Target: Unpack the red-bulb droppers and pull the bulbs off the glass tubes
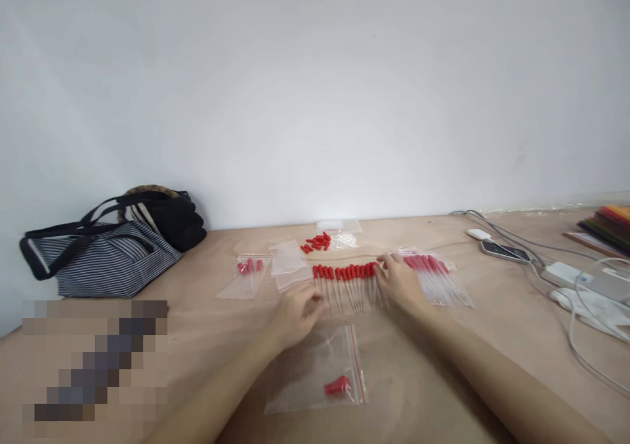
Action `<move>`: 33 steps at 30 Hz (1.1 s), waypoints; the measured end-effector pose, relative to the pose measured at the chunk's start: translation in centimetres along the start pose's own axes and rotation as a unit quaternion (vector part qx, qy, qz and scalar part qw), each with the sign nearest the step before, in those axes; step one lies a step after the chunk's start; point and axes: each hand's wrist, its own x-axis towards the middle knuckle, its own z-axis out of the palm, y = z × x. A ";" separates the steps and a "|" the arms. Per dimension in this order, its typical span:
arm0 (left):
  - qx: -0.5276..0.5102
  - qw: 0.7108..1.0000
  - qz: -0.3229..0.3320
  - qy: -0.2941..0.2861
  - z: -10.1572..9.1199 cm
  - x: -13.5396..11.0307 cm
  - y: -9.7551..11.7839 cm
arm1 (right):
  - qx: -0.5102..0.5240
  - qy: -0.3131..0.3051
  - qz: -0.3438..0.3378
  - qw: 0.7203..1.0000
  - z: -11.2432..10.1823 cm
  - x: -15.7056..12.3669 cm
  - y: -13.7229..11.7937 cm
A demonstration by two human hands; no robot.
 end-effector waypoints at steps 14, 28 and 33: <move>0.113 0.948 0.229 -0.187 0.7 -7.5 -1.4 | 0.138 -0.305 -0.232 0.913 -0.9 -9.2 -3.0; 0.131 0.954 0.210 -0.170 0.7 -7.8 -1.2 | 0.117 -0.357 -0.229 0.898 -0.1 -9.5 -4.0; 0.146 0.952 0.209 -0.172 0.8 -7.9 -1.3 | 0.115 -0.325 -0.206 0.916 0.3 -10.4 -4.6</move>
